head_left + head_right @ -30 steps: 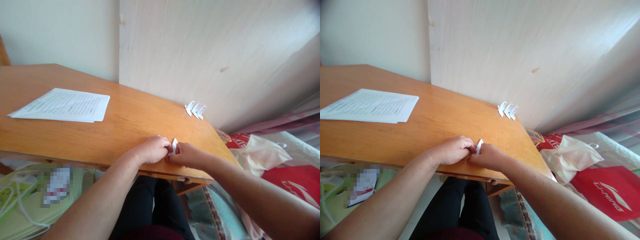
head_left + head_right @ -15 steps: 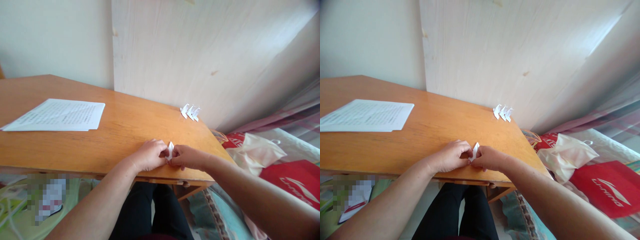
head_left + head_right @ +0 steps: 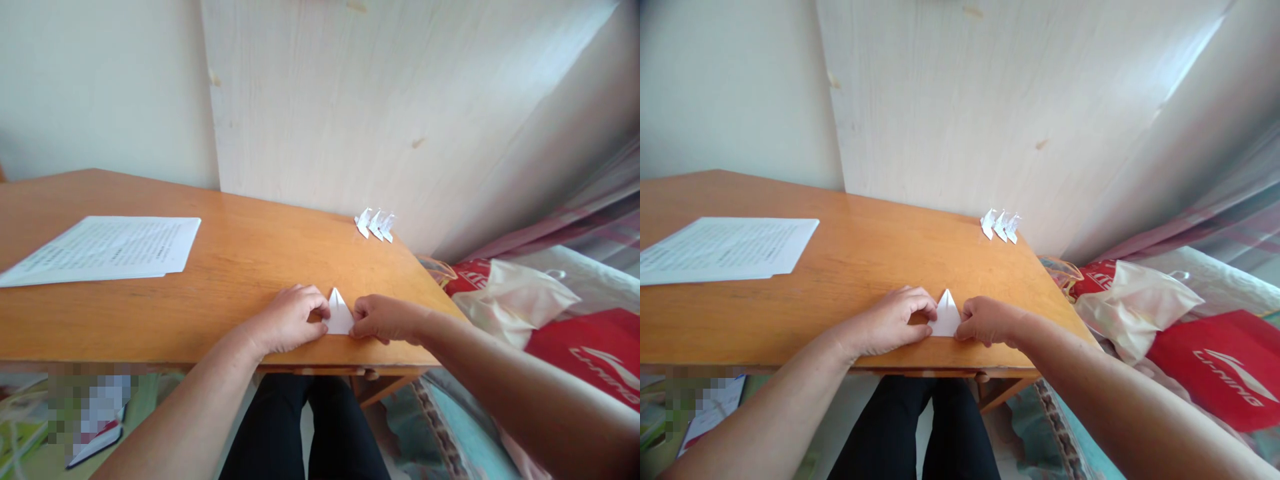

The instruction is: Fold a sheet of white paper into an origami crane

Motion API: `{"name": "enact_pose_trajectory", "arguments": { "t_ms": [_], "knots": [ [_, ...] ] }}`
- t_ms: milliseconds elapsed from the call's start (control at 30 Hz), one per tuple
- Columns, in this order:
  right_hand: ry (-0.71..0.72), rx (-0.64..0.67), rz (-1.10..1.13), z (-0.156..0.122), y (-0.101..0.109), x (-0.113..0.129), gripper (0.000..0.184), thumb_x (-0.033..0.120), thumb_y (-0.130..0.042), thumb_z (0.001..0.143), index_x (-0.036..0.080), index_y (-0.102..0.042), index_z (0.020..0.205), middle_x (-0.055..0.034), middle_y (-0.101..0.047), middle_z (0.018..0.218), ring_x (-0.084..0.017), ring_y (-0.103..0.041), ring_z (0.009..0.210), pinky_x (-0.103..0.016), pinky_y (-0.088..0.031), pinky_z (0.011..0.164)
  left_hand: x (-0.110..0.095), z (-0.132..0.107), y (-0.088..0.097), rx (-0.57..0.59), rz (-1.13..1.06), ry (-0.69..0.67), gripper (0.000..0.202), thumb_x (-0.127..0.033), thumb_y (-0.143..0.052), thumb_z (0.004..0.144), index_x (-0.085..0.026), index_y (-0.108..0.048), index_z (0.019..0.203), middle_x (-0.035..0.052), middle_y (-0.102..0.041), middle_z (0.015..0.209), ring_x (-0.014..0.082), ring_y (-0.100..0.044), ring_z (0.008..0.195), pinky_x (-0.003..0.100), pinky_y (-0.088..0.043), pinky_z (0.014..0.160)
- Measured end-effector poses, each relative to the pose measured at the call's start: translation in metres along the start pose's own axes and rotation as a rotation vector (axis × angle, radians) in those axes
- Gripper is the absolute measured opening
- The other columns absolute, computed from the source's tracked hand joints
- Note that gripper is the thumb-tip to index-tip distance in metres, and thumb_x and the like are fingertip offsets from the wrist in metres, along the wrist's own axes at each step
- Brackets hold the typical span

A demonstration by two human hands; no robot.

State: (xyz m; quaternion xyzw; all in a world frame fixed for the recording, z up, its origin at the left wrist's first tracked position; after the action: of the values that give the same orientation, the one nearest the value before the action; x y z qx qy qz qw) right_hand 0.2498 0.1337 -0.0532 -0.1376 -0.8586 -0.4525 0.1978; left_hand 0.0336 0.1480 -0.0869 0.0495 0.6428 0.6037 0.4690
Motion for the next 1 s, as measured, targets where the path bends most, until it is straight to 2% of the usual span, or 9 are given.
{"name": "enact_pose_trajectory", "arguments": {
  "t_ms": [233,333,367,467,600,700,800,900,1000],
  "knots": [
    [-0.017,-0.02,-0.022,-0.005,0.007,-0.025,0.01,0.025,-0.064,0.07,0.022,-0.055,0.067,0.0046,-0.047,0.046,-0.011,-0.04,0.042,-0.026,-0.021,0.042,-0.001,-0.001,0.001,-0.005,-0.055,0.023,0.014,-0.024,-0.064,0.081,-0.024,-0.071,0.093,0.0015,-0.067,0.101,0.0221,-0.059,0.102,0.032,-0.045,0.089],
    [0.004,-0.045,0.163,-0.005,0.006,-0.039,0.013,0.022,-0.063,0.07,0.022,-0.051,0.065,0.0055,-0.046,0.046,-0.01,-0.039,0.041,-0.025,-0.022,0.041,-0.003,-0.002,0.002,-0.01,-0.075,0.05,0.016,-0.024,-0.066,0.079,-0.024,-0.071,0.094,0.0015,-0.066,0.103,0.022,-0.06,0.102,0.032,-0.045,0.091],
    [0.021,-0.043,0.277,-0.005,0.006,-0.043,0.015,0.022,-0.064,0.071,0.022,-0.05,0.066,0.0057,-0.047,0.049,-0.01,-0.041,0.042,-0.024,-0.025,0.042,-0.004,-0.003,0.002,-0.011,-0.075,0.059,0.016,-0.024,-0.067,0.079,-0.024,-0.071,0.094,0.0013,-0.066,0.104,0.022,-0.06,0.102,0.032,-0.045,0.091],
    [0.058,-0.06,0.4,-0.002,0.004,-0.053,0.016,0.027,-0.062,0.077,0.021,-0.05,0.07,0.0051,-0.051,0.055,-0.009,-0.044,0.045,-0.023,-0.032,0.043,-0.004,-0.003,0.002,-0.002,-0.06,0.053,0.021,-0.03,-0.073,0.075,-0.025,-0.07,0.095,0.0005,-0.066,0.106,0.0224,-0.058,0.104,0.032,-0.044,0.093],
    [0.083,-0.039,0.601,0.003,0.005,-0.06,0.016,0.03,-0.06,0.082,0.02,-0.052,0.072,0.0044,-0.054,0.056,-0.008,-0.046,0.04,-0.021,-0.03,0.038,-0.002,0.005,0.003,0.026,0.015,0.023,0.019,-0.026,-0.071,0.075,-0.025,-0.068,0.093,0.0007,-0.065,0.104,0.0226,-0.057,0.104,0.032,-0.043,0.092],
    [0.089,-0.006,0.662,0.008,0.006,-0.06,0.017,0.031,-0.06,0.083,0.019,-0.053,0.073,0.0039,-0.057,0.055,-0.008,-0.049,0.038,-0.02,-0.029,0.035,0.001,0.021,0.006,0.021,0.103,0.011,0.018,-0.019,-0.066,0.076,-0.026,-0.068,0.092,0.0021,-0.065,0.101,0.0235,-0.056,0.102,0.033,-0.043,0.091],
    [0.119,0.0,0.686,0.016,0.007,-0.056,0.017,0.031,-0.06,0.084,0.019,-0.054,0.073,0.0035,-0.058,0.054,-0.009,-0.052,0.038,-0.019,-0.029,0.034,0.009,0.048,0.008,0.0,0.149,0.009,0.018,-0.015,-0.062,0.075,-0.026,-0.07,0.087,0.003,-0.067,0.1,0.0248,-0.057,0.103,0.035,-0.043,0.091],
    [0.145,-0.081,0.719,0.027,0.016,-0.055,0.015,0.029,-0.062,0.083,0.019,-0.055,0.074,0.004,-0.058,0.055,-0.008,-0.051,0.038,-0.019,-0.03,0.035,0.026,0.081,0.011,-0.084,0.072,0.064,0.022,-0.011,-0.062,0.071,-0.025,-0.069,0.085,0.0022,-0.068,0.096,0.0236,-0.06,0.1,0.033,-0.044,0.091],
    [0.174,-0.21,0.756,0.041,0.034,-0.055,0.017,0.029,-0.061,0.085,0.019,-0.052,0.074,0.005,-0.056,0.054,-0.007,-0.048,0.038,-0.019,-0.029,0.037,0.044,0.109,0.011,-0.167,0.029,0.138,0.018,-0.015,-0.053,0.081,-0.02,-0.065,0.093,0.0048,-0.07,0.099,0.0203,-0.063,0.094,0.031,-0.048,0.085]
  ]
}}
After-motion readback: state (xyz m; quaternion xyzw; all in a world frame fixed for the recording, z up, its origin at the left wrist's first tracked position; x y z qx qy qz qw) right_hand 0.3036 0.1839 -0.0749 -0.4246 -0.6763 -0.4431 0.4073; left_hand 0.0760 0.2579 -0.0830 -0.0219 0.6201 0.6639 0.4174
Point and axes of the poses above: each hand's wrist, its own z-axis towards the middle knuckle, its own y-axis out of the back of the hand, x = y × z, the point moved 1 cm from there along z, towards the middle knuckle
